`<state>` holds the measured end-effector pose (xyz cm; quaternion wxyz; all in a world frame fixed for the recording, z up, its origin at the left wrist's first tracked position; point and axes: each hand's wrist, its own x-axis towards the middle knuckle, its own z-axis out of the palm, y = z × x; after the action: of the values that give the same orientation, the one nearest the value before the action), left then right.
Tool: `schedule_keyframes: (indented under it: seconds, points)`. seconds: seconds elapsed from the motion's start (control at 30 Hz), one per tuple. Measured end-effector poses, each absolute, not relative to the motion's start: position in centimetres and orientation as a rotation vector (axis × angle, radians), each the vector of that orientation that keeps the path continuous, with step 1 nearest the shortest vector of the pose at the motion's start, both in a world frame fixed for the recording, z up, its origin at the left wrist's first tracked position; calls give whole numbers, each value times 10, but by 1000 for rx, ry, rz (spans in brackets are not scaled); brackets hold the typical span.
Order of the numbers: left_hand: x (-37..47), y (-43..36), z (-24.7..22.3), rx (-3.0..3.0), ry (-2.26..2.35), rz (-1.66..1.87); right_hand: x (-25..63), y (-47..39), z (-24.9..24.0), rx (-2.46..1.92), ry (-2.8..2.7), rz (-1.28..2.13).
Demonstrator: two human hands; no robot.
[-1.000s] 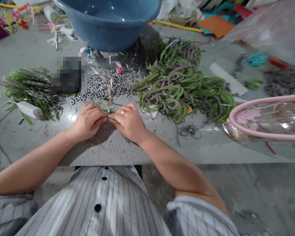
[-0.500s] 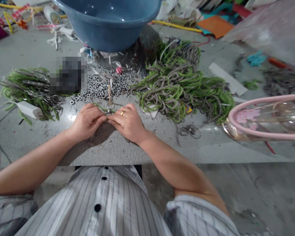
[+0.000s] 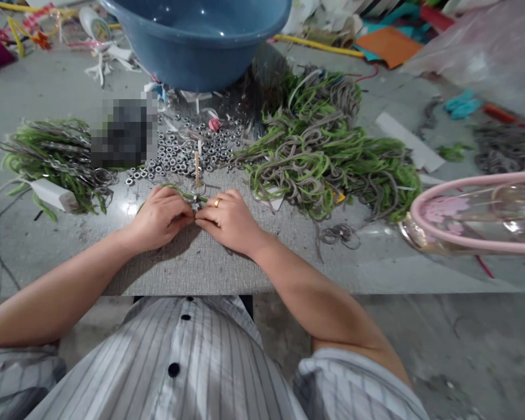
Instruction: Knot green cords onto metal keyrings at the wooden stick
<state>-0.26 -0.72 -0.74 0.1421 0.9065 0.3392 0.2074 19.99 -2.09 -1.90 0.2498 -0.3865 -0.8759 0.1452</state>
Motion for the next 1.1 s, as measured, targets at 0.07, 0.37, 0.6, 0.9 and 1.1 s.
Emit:
schedule_keyframes:
  seconds: [0.07,0.37,0.6,0.9,1.1]
  points:
    - [-3,-7,-7,2638,987,559,201,-21,-21,-1070,-2419,377]
    - [-5,-6,-10,2696,1125,547,205,-19,-25,-1151,-2357,231]
    - [-4,-5,-12,2715,1159,495,204,-16,-29,-1153,-2314,230]
    - [-3,-5,-11,2709,1195,412,201,-17,-31,-1092,-2313,254]
    - [-1,-6,-8,2681,1240,373,200,-17,-32,-1101,-2325,311]
